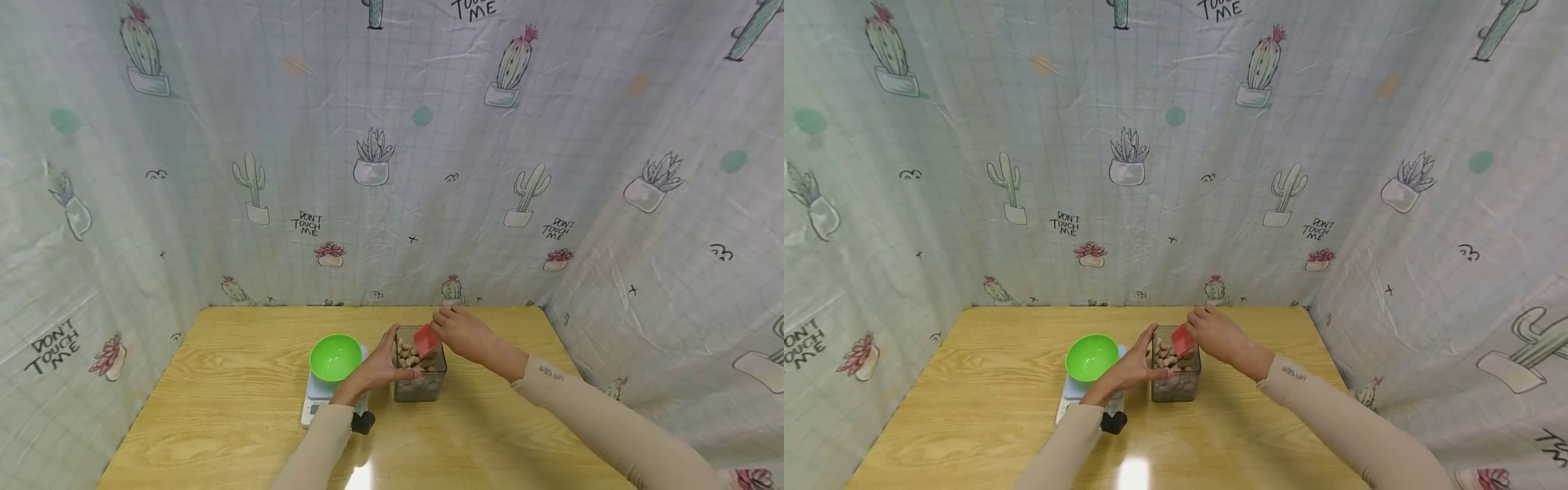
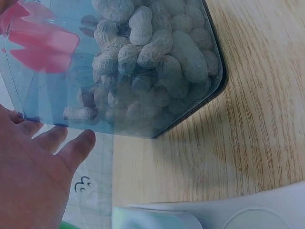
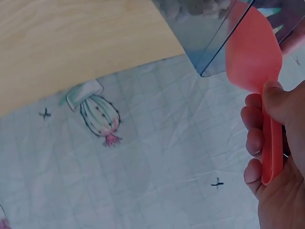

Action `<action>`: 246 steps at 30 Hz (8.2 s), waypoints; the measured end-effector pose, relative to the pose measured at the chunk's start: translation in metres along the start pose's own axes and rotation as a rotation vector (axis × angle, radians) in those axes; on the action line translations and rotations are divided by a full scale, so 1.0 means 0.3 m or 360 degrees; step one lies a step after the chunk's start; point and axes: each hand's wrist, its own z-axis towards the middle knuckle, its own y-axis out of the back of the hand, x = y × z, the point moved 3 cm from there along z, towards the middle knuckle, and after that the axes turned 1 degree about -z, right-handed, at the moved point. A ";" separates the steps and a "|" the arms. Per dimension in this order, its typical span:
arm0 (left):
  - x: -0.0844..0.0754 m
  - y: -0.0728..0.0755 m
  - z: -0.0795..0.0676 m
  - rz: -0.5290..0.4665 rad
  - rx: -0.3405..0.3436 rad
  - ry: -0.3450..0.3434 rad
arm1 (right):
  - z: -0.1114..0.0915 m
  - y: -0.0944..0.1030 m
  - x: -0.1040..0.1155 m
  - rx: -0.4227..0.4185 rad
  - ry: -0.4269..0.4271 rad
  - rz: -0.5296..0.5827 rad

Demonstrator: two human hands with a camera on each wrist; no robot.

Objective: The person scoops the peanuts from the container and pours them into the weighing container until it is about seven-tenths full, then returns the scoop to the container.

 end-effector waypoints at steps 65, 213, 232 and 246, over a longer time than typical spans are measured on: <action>-0.018 -0.010 -0.007 0.0130 0.0002 -0.0040 | 0.040 -0.095 0.083 0.0002 0.0190 -0.0092; 0.326 0.327 -0.253 0.0210 -0.0355 0.0158 | 0.267 -0.033 0.234 -0.0165 -0.0320 0.1099; 0.313 0.333 -0.256 0.0222 -0.0322 0.0197 | 0.380 0.064 0.240 0.0144 -0.0080 0.0591; 0.314 0.332 -0.259 0.0197 -0.0320 0.0210 | 0.409 0.147 0.229 0.0129 0.0060 0.0139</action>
